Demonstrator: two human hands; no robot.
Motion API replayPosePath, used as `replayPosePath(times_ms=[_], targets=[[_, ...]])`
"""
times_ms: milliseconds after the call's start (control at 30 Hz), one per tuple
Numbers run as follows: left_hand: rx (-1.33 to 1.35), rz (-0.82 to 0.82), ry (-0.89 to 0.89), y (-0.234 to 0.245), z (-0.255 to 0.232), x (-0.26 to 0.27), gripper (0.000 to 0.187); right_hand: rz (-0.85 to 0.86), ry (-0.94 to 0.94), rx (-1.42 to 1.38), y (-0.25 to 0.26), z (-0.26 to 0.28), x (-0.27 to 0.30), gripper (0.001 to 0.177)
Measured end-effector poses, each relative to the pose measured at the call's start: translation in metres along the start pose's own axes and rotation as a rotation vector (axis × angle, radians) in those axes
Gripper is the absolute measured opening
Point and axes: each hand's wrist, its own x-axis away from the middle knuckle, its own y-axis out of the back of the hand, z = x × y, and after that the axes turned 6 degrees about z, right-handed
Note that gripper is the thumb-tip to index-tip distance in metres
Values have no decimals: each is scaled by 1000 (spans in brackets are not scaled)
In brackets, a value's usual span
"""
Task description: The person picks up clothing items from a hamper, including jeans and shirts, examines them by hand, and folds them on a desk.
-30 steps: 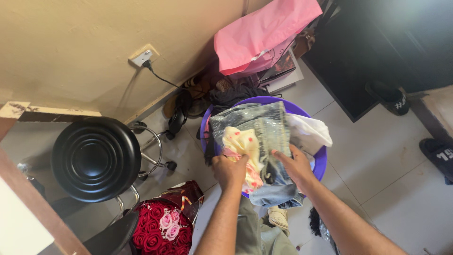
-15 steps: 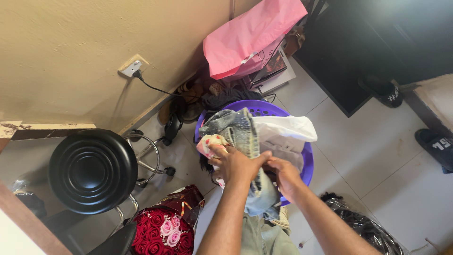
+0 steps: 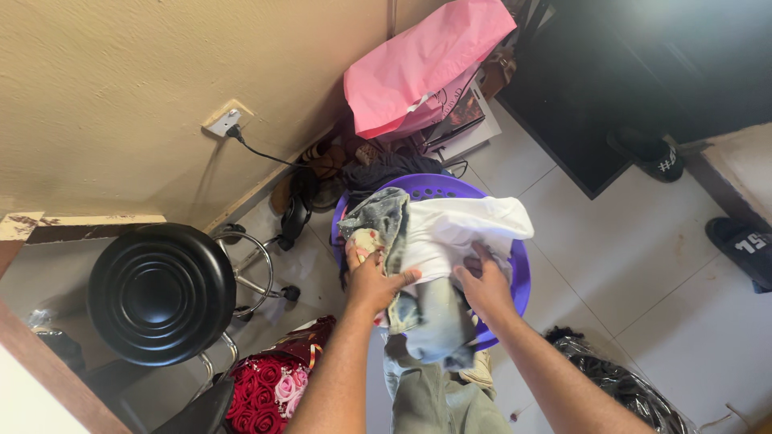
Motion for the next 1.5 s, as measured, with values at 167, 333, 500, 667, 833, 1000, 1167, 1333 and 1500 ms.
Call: replayPosePath(times_ms=[167,333,500,667,833,1000,1167,1333,1500], targets=[[-54,-33,-42,-32,13,5,102,83,-49,-25,5,9,11,71],[-75,-6,-94,-55,23,-1,110,-37,-401,171,27,10,7,68],[-65,102,49,-40,-6,7,113,13,-450,-113,31,-11,7,74],[-179,211,115,-30,-69,53,142,174,-504,-537,18,-25,17,70],[-375,95,392,-39,-95,57,118,280,-469,-752,8,-13,35,72],[-291,-33,277,-55,-65,39,81,146,-334,-558,24,4,50,43],[-190,-123,142,-42,-24,29,62,-563,-216,165,64,3,69,35],[-13,-245,-8,-20,0,36,85,-439,-56,150,75,-20,55,28],[90,-324,-99,-12,6,40,65,-152,-315,192,101,-25,37,46]])
